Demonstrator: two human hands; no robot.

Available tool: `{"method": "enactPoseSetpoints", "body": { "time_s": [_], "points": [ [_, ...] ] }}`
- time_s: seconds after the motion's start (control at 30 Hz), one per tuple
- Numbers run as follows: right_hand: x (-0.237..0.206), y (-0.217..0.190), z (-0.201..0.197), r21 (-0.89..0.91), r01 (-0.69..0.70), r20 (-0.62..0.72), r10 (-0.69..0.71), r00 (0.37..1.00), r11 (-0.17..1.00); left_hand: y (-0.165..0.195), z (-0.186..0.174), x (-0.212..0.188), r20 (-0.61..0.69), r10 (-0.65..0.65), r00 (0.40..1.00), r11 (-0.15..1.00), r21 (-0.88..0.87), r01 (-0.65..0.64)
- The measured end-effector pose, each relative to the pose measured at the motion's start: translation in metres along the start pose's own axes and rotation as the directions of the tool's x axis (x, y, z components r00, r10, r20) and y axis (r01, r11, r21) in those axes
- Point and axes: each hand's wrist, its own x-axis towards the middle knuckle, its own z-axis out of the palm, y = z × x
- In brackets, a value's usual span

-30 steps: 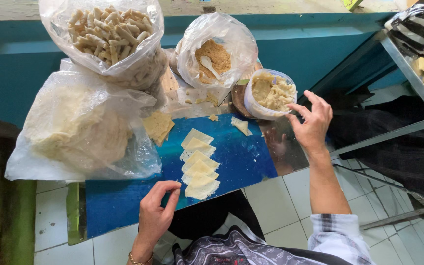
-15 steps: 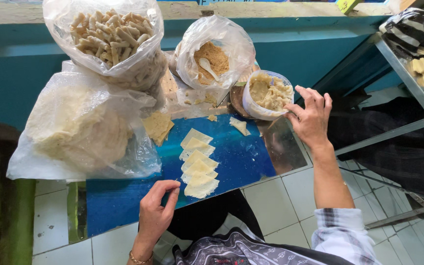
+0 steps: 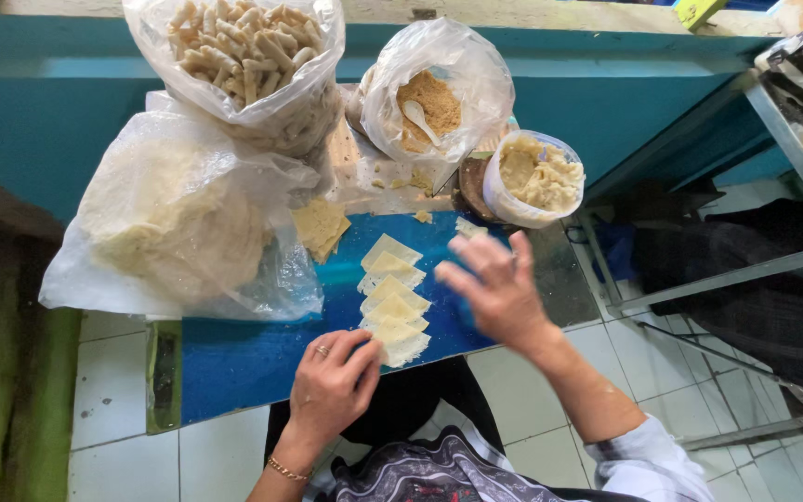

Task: The person sits at a workbench and folds small square dough wrappers by hand, pinching each piece closed and placing the folded pieces in a row on a blue board. They occasionally reach into a plastic bag of brown powder to coat or dust a piece before folding it and setting it with the others.

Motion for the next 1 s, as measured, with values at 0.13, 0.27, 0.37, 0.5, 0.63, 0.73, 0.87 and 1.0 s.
{"method": "enactPoseSetpoints", "body": {
  "time_s": [0.13, 0.27, 0.37, 0.5, 0.63, 0.73, 0.87, 1.0],
  "points": [
    [0.002, -0.035, 0.001, -0.114, 0.276, 0.111, -0.263, 0.958, 0.955, 0.001, 0.003, 0.002, 0.062, 0.069, 0.996, 0.987, 0.14, -0.077],
    [0.0, -0.042, 0.006, -0.245, 0.469, 0.226, -0.42, 0.879, 0.849, -0.001, 0.006, -0.001, 0.076, 0.078, 0.994, 0.978, 0.185, -0.091],
    [0.001, -0.038, 0.012, -0.318, 0.532, 0.28, -0.458, 0.844, 0.785, -0.002, 0.008, -0.003, 0.106, 0.06, 0.993, 0.981, 0.18, -0.078],
    [0.007, -0.026, 0.022, -0.371, 0.556, 0.289, -0.477, 0.83, 0.744, -0.003, 0.008, -0.004, 0.128, 0.063, 0.99, 0.98, 0.179, -0.086],
    [0.017, -0.015, 0.032, -0.386, 0.558, 0.287, -0.479, 0.829, 0.735, -0.002, 0.005, -0.001, 0.15, 0.062, 0.987, 0.977, 0.191, -0.09],
    [0.023, -0.007, 0.039, -0.401, 0.561, 0.303, -0.473, 0.827, 0.724, -0.001, 0.004, 0.003, 0.159, 0.059, 0.986, 0.983, 0.165, -0.085],
    [0.029, 0.001, 0.049, -0.388, 0.532, 0.315, -0.434, 0.844, 0.752, -0.001, 0.002, 0.008, 0.18, 0.061, 0.982, 0.987, 0.134, -0.086],
    [0.035, 0.008, 0.055, -0.256, 0.472, 0.342, -0.377, 0.861, 0.844, 0.002, 0.0, 0.011, 0.161, 0.083, 0.983, 0.984, 0.146, -0.107]
  ]
}}
